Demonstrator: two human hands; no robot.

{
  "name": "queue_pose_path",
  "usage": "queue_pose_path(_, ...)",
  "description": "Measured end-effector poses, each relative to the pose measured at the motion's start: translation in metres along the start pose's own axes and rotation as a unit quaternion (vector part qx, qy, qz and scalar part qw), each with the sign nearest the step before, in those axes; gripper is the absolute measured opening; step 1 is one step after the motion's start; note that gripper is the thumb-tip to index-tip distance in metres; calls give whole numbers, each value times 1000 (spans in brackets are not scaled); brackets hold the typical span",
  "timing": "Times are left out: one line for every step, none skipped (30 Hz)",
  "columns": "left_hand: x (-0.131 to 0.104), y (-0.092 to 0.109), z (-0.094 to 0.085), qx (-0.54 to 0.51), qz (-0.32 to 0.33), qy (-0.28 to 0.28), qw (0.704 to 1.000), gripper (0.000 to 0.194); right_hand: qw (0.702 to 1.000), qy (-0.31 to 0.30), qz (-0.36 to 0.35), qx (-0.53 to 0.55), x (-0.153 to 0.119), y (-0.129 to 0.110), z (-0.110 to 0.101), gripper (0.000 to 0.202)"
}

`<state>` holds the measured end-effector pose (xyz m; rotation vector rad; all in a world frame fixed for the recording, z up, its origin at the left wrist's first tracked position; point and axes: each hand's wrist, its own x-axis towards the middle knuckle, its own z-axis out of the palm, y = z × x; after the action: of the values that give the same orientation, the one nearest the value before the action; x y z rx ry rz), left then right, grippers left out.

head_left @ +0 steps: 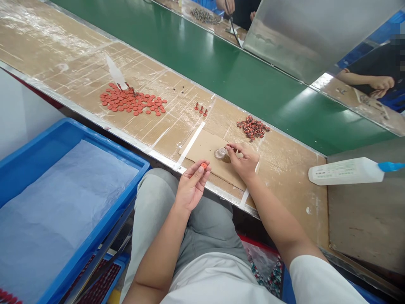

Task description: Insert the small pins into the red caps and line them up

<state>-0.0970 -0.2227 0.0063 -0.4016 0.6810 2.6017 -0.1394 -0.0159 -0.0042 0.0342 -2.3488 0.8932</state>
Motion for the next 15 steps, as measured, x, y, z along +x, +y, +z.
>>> queue_pose_path(0, 0, 0, -1, -2, 1, 1000, 24, 1000, -1, 0, -3, 0, 1, 0, 22)
queue_pose_path(0, 0, 1, 0, -3, 1, 1000, 24, 1000, -2, -2, -5, 0, 1, 0, 22)
queue_pose_path(0, 0, 1, 2, -3, 0, 1000, 23, 1000, -4, -6, -7, 0, 1, 0, 21)
queue_pose_path(-1, 0, 1, 5, -3, -1, 1000, 23, 1000, -6, -11, -6, 0, 2, 1, 21)
queue_pose_path(-1, 0, 1, 8, -2, -3, 1000, 22, 1000, -7, -19, -4, 1, 2, 1, 20)
queue_pose_path(-1, 0, 1, 11, -1, -4, 1000, 22, 1000, -7, -28, 1, 1, 2, 1, 19)
queue_pose_path(-1, 0, 0, 13, -1, -5, 1000, 22, 999, -7, -38, 6, 1, 2, 1, 18)
queue_pose_path(-1, 0, 0, 14, -1, -5, 1000, 23, 999, -6, -48, 11, 1, 1, 1, 17)
queue_pose_path(-1, 0, 0, 14, -2, -3, 1000, 23, 998, -6, -55, 17, 1, 1, 1, 17)
queue_pose_path(-1, 0, 0, 12, -4, -1, 1000, 23, 998, -7, -60, 21, 1, 1, 1, 16)
queue_pose_path(-1, 0, 0, 9, -6, 1, 1000, 24, 998, -10, -60, 21, 1, 1, 1, 16)
queue_pose_path(-1, 0, 0, 6, -7, 3, 1000, 24, 998, -13, -56, 18, 1, 1, 1, 17)
queue_pose_path(-1, 0, 0, 3, -7, 3, 1000, 24, 999, -15, -48, 14, 1, 0, 1, 17)
queue_pose_path(-1, 0, 1, 1, -6, 0, 1000, 24, 999, -16, -38, 10, 1, 0, 1, 18)
queue_pose_path(-1, 1, 1, 0, -5, -4, 1000, 24, 1000, -16, -25, 7, 1, -1, 1, 19)
